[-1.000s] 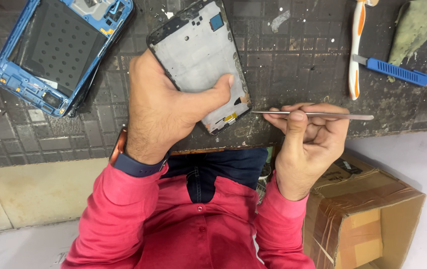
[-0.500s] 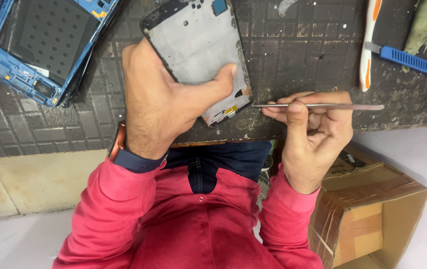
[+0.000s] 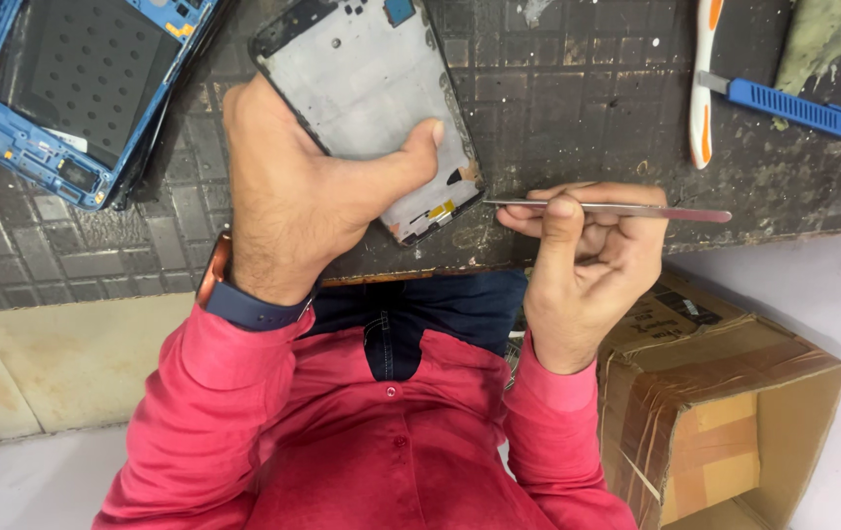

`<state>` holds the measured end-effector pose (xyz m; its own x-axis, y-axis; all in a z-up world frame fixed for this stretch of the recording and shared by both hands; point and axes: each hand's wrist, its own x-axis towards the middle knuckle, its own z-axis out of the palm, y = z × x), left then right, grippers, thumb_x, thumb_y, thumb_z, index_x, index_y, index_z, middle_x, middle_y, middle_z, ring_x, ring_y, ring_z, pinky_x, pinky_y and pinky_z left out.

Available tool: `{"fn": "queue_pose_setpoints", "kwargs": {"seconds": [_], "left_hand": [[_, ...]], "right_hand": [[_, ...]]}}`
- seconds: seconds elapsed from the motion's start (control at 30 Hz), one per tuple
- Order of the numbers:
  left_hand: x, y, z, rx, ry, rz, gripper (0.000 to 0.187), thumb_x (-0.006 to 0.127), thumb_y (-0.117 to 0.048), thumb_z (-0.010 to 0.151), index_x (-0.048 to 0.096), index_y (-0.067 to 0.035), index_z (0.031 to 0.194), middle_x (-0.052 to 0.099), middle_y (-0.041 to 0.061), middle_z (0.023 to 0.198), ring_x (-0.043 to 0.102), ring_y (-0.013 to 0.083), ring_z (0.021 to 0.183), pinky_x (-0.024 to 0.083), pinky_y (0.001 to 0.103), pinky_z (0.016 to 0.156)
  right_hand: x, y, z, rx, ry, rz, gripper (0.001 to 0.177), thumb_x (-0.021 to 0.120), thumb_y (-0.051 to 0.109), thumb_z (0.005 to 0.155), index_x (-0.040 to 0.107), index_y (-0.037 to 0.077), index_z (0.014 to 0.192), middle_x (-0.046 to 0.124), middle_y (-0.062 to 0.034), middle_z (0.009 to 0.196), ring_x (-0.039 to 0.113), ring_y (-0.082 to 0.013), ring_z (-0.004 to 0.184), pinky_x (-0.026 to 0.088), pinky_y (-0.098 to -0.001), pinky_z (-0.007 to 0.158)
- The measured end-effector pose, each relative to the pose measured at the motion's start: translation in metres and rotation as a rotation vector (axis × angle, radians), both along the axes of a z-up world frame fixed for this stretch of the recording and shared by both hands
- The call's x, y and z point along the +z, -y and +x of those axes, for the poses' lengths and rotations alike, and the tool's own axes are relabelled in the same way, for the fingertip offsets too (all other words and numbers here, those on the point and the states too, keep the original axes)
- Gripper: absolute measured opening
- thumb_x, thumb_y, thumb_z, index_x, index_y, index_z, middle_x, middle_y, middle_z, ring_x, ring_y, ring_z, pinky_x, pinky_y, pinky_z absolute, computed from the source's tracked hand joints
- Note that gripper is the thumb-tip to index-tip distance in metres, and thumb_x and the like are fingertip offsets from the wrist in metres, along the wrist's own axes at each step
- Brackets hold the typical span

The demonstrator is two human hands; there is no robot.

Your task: The person uses a metal prying tool to remove adhesive residue from the back of a smartphone screen assembly. They then use a toothbrush to clean the surface and finally place the screen into a box.

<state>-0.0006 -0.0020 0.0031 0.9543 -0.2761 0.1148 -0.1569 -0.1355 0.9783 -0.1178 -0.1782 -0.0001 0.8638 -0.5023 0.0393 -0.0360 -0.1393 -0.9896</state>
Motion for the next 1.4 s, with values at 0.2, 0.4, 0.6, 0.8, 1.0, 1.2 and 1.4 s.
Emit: {"fn": "queue_pose_setpoints", "kwargs": {"seconds": [0.2,0.4,0.6,0.8,1.0,1.2,1.4], "left_hand": [[-0.003,0.001,-0.002,0.016,-0.020,-0.020,0.040,0.086,-0.009,0.087,0.066,0.004,0.119,0.078,0.011,0.115,0.077,0.0152,0.102,0.062,0.032,0.098],[-0.003,0.001,-0.003,0.063,0.122,0.100,0.044,0.090,-0.011,0.086,0.064,0.004,0.118,0.076,0.014,0.109,0.077,0.0205,0.101,0.061,0.033,0.091],[-0.006,0.000,-0.004,0.012,0.076,0.054,0.039,0.087,-0.009,0.090,0.064,0.004,0.119,0.076,0.012,0.113,0.077,0.0181,0.104,0.062,0.032,0.096],[-0.008,-0.003,-0.003,-0.031,0.035,0.041,0.035,0.086,-0.007,0.092,0.066,0.004,0.118,0.076,0.011,0.111,0.076,0.0163,0.101,0.062,0.030,0.093],[-0.007,-0.003,-0.007,-0.002,0.086,0.077,0.034,0.086,-0.006,0.092,0.065,0.005,0.117,0.076,0.011,0.109,0.077,0.0165,0.100,0.061,0.030,0.092],[0.002,-0.004,-0.001,0.006,0.119,0.101,0.036,0.088,-0.009,0.087,0.068,0.004,0.114,0.076,0.011,0.103,0.075,0.0160,0.093,0.060,0.032,0.088],[-0.005,-0.002,-0.003,-0.024,0.049,0.042,0.034,0.085,-0.006,0.090,0.067,0.004,0.117,0.077,0.010,0.112,0.076,0.0141,0.098,0.062,0.031,0.094]], "right_hand": [[0.000,0.006,-0.003,0.035,-0.048,0.056,0.014,0.060,0.005,0.116,0.048,-0.004,0.118,0.066,-0.0177,0.100,0.075,-0.0220,0.088,0.070,-0.0357,0.084],[0.004,0.009,-0.002,0.135,-0.085,0.043,0.012,0.059,0.002,0.116,0.049,-0.004,0.113,0.070,-0.0174,0.100,0.076,-0.0206,0.086,0.067,-0.0325,0.081],[0.002,0.008,-0.003,0.161,-0.103,0.031,0.011,0.059,0.001,0.116,0.050,-0.004,0.113,0.070,-0.0173,0.100,0.076,-0.0202,0.087,0.068,-0.0324,0.082],[0.001,0.004,-0.001,0.050,-0.037,0.005,0.012,0.059,0.003,0.117,0.049,-0.003,0.118,0.068,-0.0166,0.101,0.076,-0.0204,0.088,0.070,-0.0332,0.083],[0.009,-0.003,-0.004,0.288,-0.151,-0.061,0.006,0.059,-0.004,0.113,0.053,-0.004,0.110,0.071,-0.0168,0.098,0.074,-0.0181,0.085,0.065,-0.0286,0.079],[0.009,-0.016,-0.005,0.213,-0.132,0.013,0.005,0.056,-0.004,0.112,0.052,-0.003,0.115,0.069,-0.0153,0.098,0.073,-0.0160,0.083,0.064,-0.0273,0.077],[-0.002,-0.003,-0.013,0.046,-0.081,0.024,0.009,0.056,0.000,0.117,0.048,-0.005,0.115,0.066,-0.0165,0.102,0.073,-0.0181,0.087,0.069,-0.0328,0.082]]}}
